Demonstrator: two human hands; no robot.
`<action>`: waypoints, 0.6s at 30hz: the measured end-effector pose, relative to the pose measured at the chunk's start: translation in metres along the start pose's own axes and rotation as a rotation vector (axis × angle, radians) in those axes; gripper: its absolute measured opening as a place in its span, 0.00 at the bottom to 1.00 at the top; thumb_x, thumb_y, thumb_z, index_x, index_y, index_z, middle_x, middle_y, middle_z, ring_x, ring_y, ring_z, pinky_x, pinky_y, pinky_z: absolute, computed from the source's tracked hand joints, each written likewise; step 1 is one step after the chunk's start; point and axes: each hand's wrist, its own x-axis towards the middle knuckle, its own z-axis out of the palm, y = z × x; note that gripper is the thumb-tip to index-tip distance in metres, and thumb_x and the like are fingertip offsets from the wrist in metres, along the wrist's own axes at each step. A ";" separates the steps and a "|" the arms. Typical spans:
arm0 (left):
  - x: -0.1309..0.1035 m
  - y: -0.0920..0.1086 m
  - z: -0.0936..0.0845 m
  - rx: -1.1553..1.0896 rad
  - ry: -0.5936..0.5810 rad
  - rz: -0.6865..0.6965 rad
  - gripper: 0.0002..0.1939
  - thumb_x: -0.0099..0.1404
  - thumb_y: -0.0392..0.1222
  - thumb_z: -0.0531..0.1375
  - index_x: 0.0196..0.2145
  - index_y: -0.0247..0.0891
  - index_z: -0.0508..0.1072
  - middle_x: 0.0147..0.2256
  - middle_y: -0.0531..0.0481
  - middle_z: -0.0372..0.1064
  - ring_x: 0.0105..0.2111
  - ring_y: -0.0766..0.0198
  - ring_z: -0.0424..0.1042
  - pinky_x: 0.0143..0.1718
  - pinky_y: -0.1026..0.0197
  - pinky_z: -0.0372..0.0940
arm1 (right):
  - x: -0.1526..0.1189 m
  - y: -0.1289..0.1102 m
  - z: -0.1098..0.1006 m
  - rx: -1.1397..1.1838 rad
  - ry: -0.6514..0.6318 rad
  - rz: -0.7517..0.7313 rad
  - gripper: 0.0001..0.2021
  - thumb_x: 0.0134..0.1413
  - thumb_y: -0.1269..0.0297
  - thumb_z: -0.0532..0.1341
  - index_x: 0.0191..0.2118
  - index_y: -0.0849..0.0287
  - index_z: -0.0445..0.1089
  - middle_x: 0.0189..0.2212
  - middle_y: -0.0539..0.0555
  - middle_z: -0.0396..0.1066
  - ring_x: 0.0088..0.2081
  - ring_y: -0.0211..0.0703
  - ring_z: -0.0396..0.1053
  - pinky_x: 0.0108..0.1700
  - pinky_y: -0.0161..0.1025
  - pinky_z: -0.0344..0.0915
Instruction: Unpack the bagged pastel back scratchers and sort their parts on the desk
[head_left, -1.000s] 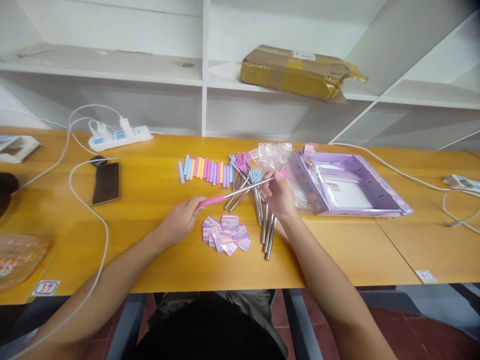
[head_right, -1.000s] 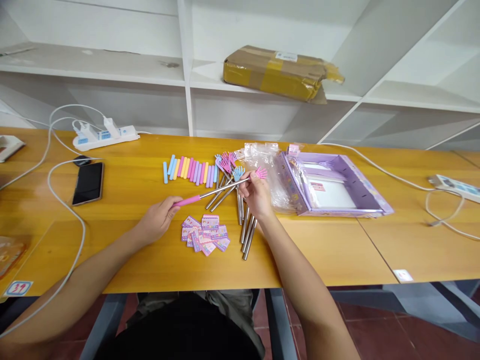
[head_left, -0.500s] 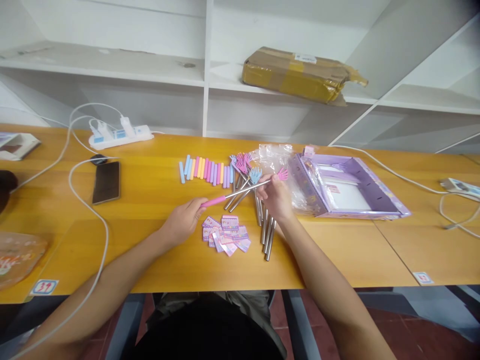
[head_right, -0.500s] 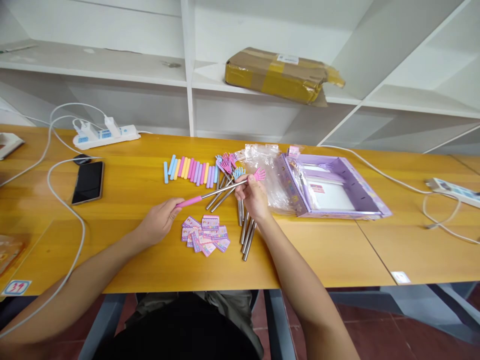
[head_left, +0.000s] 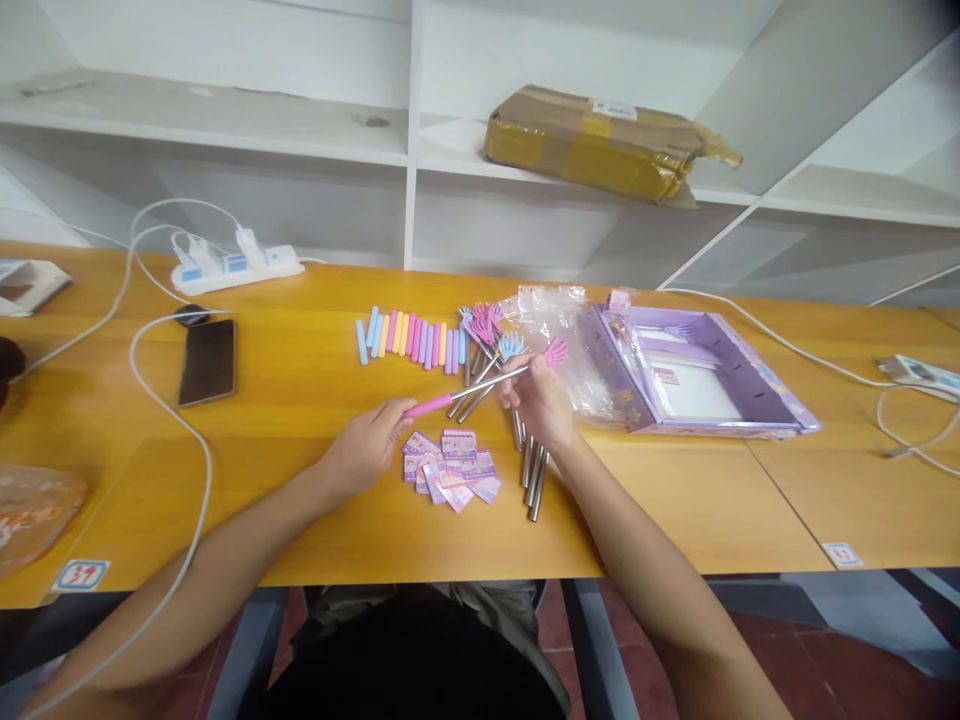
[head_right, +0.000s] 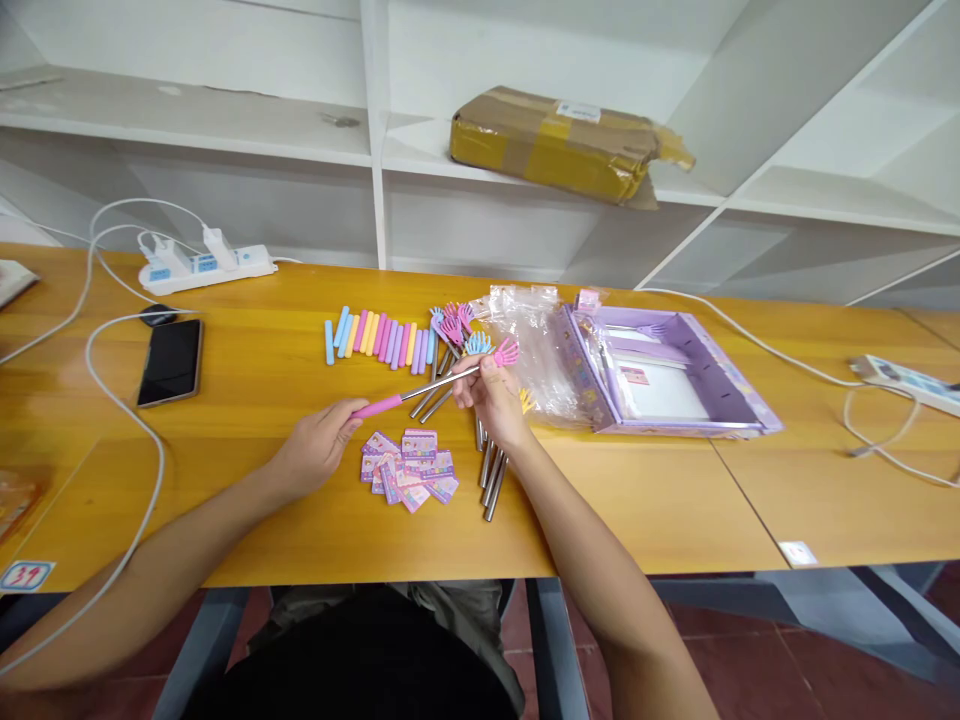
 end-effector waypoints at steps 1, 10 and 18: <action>0.000 0.000 0.000 -0.004 0.000 -0.002 0.20 0.82 0.47 0.45 0.60 0.38 0.70 0.54 0.40 0.78 0.50 0.51 0.80 0.51 0.51 0.73 | -0.001 0.000 0.002 0.004 -0.010 -0.001 0.22 0.65 0.37 0.64 0.37 0.54 0.76 0.23 0.48 0.68 0.22 0.37 0.58 0.26 0.37 0.64; -0.001 0.001 0.002 -0.033 -0.005 -0.011 0.21 0.82 0.48 0.46 0.59 0.39 0.71 0.53 0.41 0.79 0.50 0.53 0.79 0.51 0.52 0.73 | -0.010 0.016 0.017 -0.016 -0.093 0.085 0.24 0.63 0.35 0.64 0.36 0.54 0.73 0.22 0.48 0.70 0.21 0.37 0.62 0.23 0.35 0.64; -0.004 0.003 0.008 -0.040 -0.015 0.005 0.19 0.81 0.43 0.47 0.60 0.39 0.71 0.51 0.41 0.79 0.47 0.54 0.80 0.49 0.53 0.75 | -0.018 0.026 0.024 -0.024 -0.198 0.107 0.24 0.70 0.37 0.57 0.42 0.55 0.74 0.19 0.47 0.72 0.16 0.35 0.56 0.19 0.33 0.57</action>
